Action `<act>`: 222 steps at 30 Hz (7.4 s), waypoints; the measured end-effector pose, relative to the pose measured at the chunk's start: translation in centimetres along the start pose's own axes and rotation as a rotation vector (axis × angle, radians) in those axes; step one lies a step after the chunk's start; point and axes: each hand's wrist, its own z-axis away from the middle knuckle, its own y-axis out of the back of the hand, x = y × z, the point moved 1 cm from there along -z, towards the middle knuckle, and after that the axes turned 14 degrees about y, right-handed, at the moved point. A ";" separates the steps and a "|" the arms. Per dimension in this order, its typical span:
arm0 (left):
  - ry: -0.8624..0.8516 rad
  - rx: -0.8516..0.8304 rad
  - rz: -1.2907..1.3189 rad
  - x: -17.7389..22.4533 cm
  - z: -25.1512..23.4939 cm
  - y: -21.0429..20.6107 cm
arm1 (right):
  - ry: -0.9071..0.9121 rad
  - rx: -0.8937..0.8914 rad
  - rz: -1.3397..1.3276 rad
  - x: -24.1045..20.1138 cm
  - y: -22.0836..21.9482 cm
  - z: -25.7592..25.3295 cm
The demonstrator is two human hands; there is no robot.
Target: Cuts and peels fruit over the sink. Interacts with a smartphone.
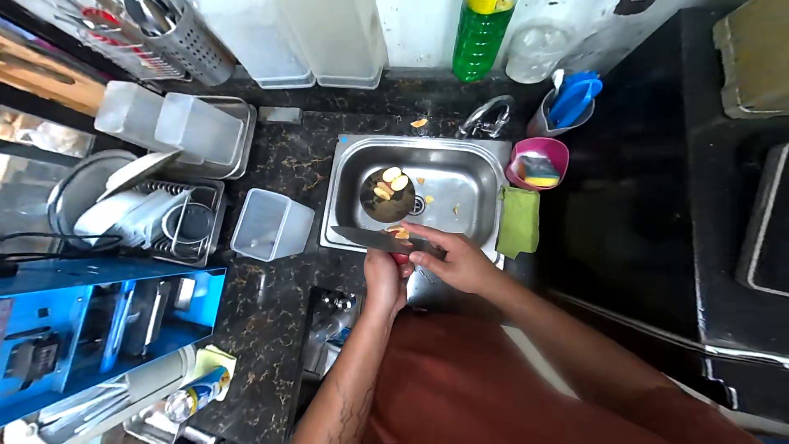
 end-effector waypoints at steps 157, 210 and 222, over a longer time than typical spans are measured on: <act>-0.327 0.341 -0.892 8.6 -19.6 9.2 | -0.498 -0.544 0.295 7.5 0.4 -15.5; 0.218 -0.311 -0.295 4.2 -17.5 6.8 | -0.314 -0.020 -0.279 5.5 0.7 -7.1; -0.121 -0.127 -0.092 4.1 -5.6 7.1 | -0.040 -0.263 -0.154 -1.0 -2.6 -7.3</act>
